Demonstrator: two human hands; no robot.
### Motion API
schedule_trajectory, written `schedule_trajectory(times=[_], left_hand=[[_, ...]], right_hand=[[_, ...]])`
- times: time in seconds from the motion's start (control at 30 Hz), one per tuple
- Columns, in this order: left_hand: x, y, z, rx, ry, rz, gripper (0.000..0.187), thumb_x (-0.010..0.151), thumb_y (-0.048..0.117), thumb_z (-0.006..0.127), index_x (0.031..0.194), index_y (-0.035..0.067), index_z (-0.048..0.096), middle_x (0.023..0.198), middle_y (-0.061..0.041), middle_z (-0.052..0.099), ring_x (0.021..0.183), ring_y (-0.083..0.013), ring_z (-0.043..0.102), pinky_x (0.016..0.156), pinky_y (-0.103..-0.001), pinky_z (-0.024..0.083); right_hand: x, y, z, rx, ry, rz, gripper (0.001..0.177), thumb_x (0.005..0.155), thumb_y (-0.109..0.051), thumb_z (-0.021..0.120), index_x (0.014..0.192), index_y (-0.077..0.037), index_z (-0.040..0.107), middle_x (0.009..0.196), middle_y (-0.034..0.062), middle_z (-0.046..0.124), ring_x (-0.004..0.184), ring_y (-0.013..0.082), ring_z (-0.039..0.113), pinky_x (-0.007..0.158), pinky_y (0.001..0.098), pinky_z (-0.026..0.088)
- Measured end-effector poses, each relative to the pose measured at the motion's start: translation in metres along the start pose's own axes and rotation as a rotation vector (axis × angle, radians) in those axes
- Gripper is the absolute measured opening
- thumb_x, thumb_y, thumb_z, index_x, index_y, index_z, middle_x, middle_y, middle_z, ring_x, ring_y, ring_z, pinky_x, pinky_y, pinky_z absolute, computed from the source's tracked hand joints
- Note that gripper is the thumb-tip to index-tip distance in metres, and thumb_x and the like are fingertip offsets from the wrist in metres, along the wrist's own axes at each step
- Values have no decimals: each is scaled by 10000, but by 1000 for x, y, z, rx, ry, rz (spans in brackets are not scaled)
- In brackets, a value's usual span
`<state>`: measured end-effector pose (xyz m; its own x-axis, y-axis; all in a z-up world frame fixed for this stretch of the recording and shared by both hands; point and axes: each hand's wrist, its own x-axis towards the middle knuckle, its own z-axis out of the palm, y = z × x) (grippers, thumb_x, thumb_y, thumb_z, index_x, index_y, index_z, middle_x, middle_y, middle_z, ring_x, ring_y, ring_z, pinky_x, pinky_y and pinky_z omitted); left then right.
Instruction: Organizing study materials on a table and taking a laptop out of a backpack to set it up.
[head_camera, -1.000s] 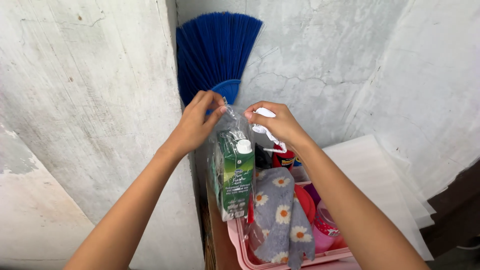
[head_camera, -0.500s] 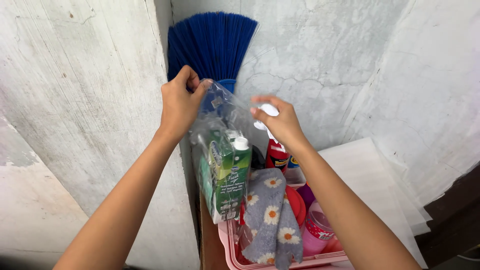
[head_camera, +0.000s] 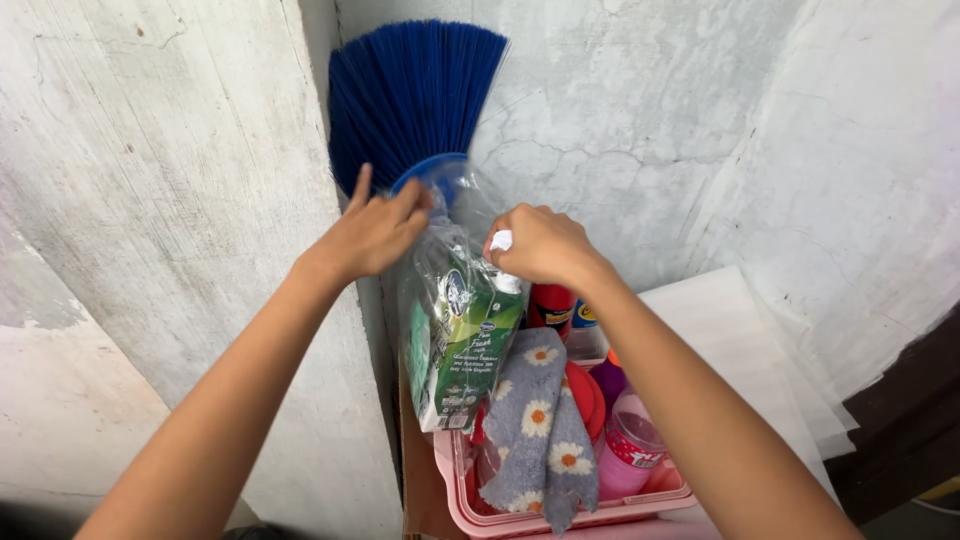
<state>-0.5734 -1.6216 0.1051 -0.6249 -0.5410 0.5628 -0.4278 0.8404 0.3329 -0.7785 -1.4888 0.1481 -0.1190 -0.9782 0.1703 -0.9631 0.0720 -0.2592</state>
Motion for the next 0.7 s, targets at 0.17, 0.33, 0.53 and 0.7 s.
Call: schedule_trajectory(times=[0.17, 0.33, 0.53, 0.7], left_hand=[[-12, 21, -15, 322, -256, -83, 427, 1017, 467, 481, 1245, 129, 607, 1120, -145, 689, 1235, -296, 597, 1193, -658, -59], [-10, 5, -24, 217, -293, -82, 312, 988, 418, 505, 1117, 171, 647, 1106, -60, 692, 1191, -219, 627, 1195, -603, 132], [-10, 48, -66, -27, -10, 70, 275, 1057, 350, 432, 1136, 152, 606, 1025, -62, 566, 1004, -207, 545, 979, -470, 362], [-12, 58, -72, -61, 94, 162, 290, 938, 302, 367, 1054, 127, 567, 973, -77, 423, 964, -207, 396, 971, -381, 226]], right_hand=[[20, 37, 0, 352, 75, -55, 216, 789, -258, 766, 965, -149, 827, 882, 65, 807, 831, 169, 755, 787, 327, 572], [30, 40, -15, 576, 85, -141, 179, 793, -148, 761, 962, -116, 812, 869, 48, 810, 811, 107, 749, 772, 257, 569], [72, -10, -49, 1089, 594, -553, 194, 947, -176, 736, 1130, -113, 737, 959, -2, 727, 796, 56, 662, 657, 235, 534], [129, -57, -20, 1549, 441, -692, 307, 992, -240, 727, 1239, -73, 654, 1040, 38, 674, 802, 86, 648, 601, 267, 546]])
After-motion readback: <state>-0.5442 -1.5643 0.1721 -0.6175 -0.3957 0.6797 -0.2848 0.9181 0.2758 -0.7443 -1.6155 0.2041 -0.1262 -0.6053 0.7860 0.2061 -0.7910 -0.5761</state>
